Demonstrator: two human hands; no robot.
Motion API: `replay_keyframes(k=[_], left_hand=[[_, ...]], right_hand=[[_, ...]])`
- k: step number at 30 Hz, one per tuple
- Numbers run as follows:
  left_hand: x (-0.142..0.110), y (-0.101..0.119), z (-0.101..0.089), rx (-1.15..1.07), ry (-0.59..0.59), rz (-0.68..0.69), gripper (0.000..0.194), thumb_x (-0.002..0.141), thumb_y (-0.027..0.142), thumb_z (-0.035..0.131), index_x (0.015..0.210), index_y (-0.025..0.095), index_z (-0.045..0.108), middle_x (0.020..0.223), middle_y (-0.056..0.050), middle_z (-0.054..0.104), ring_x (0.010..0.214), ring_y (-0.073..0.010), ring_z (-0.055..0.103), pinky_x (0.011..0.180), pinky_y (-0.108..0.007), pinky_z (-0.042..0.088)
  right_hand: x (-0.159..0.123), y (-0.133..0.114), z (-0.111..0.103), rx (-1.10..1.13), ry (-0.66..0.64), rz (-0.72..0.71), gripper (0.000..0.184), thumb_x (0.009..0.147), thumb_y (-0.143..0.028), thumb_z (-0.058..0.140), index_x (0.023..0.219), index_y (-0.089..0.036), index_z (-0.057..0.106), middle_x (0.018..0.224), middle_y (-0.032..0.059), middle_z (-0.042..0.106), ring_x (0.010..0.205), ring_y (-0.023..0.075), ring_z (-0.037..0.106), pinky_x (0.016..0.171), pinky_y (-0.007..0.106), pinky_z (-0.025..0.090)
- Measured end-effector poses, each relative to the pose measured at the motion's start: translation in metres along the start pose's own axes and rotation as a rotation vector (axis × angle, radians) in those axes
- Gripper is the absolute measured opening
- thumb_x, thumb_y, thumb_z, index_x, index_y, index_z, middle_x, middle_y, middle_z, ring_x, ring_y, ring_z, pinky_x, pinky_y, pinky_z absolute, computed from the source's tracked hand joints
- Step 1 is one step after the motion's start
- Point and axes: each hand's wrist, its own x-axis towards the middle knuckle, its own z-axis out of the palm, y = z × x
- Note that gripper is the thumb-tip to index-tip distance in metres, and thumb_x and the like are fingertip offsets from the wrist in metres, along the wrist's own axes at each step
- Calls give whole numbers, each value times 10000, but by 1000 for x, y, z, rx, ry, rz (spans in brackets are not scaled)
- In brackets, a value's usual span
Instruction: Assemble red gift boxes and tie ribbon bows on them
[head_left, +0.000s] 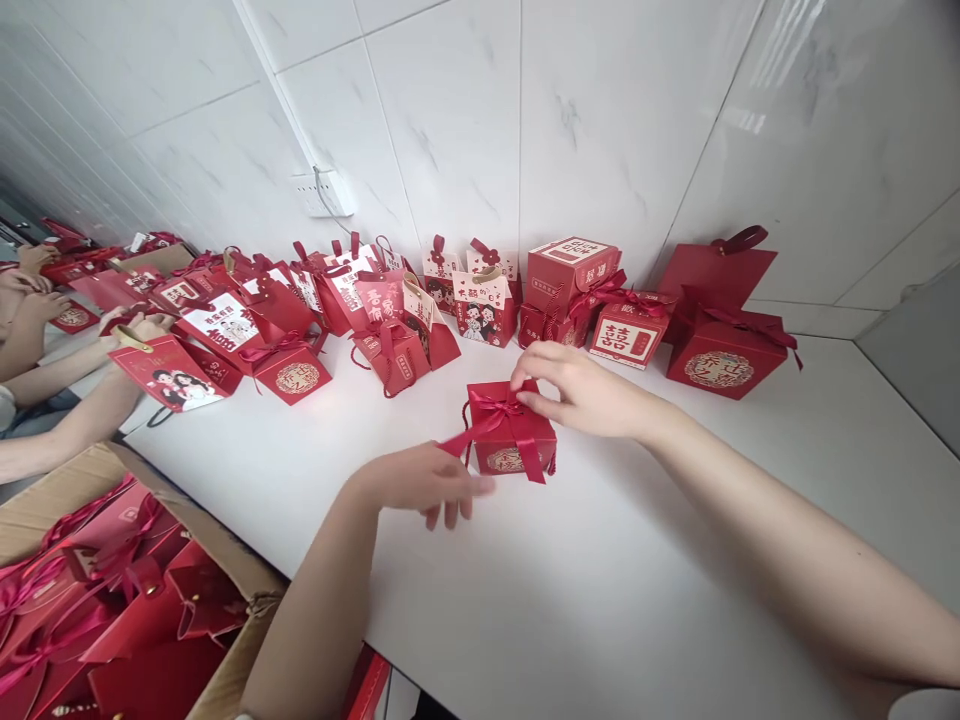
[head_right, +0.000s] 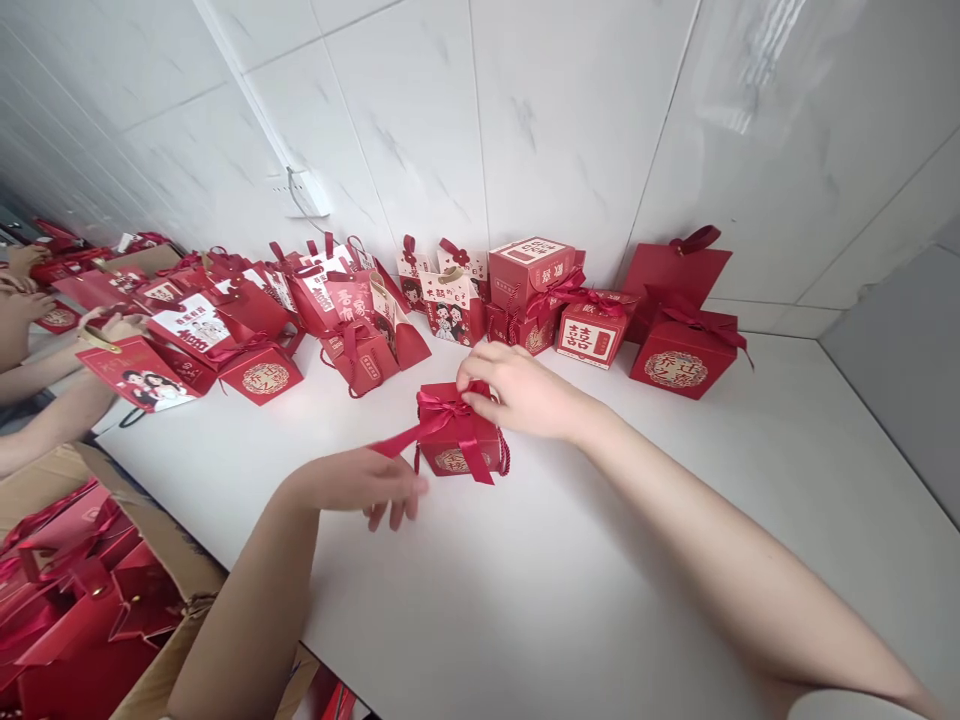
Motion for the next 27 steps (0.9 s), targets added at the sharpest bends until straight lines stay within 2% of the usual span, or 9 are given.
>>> replay_keyframes(k=[2,6,9,10,13,18,21,24,27], left_hand=[[2,-8,-12,-135,251,16,428,876,535,474,759,171,666,666,-35,651,501,-128,555,516,-253,429],[18,-19,-25,-395,792,222,227,797,311,485,894,185,647,799,-29,629,704,-158,595,570,-248,465],[31,-19,-24,-497,969,388,250,820,349,507,898,172,665,872,-51,650,857,-180,611,695,-270,497],[33,-18,-22,-519,961,420,275,842,388,514,877,164,669,860,-56,657,849,-178,613,710,-273,494],[35,-14,-14,-563,806,426,396,884,497,511,815,143,676,745,-58,647,692,-155,593,646,-275,480],[33,-8,-3,-419,675,354,415,844,525,619,678,145,593,573,-10,562,495,-97,481,510,-235,386],[38,-7,3,-377,731,359,348,816,490,671,753,164,568,593,19,550,489,-79,450,492,-215,343],[46,-7,6,-373,865,431,330,781,385,725,1031,216,592,697,40,553,553,-78,471,557,-213,382],[52,-9,4,-419,797,471,278,791,328,699,1027,197,631,751,14,564,652,-101,515,640,-233,424]], right_hand=[[-1,3,-6,7,63,19,141,923,-156,500,1007,-193,607,1031,74,596,980,223,564,851,345,435],[-1,11,-7,67,99,66,256,924,-111,437,1076,-194,625,1093,79,624,1022,227,592,874,353,456],[1,15,0,154,43,64,317,938,-99,413,1150,-202,625,1182,68,633,1101,208,592,942,348,450],[2,16,2,177,15,57,314,938,-102,425,1154,-204,629,1190,62,638,1107,202,594,951,344,450],[3,15,5,207,-24,30,256,924,-118,485,1095,-205,655,1108,44,670,1018,186,620,902,321,467],[3,5,4,138,57,-64,134,931,-175,545,964,-192,674,943,42,632,850,170,585,800,309,450],[3,-9,10,116,37,-105,90,921,-225,600,978,-200,664,940,44,615,870,180,574,840,330,431],[4,-26,21,83,21,-98,209,884,-344,681,1024,-197,634,990,60,616,961,218,572,933,381,401],[4,-37,31,38,9,-84,194,877,-321,684,982,-182,598,1014,66,616,1031,236,556,980,406,366]])
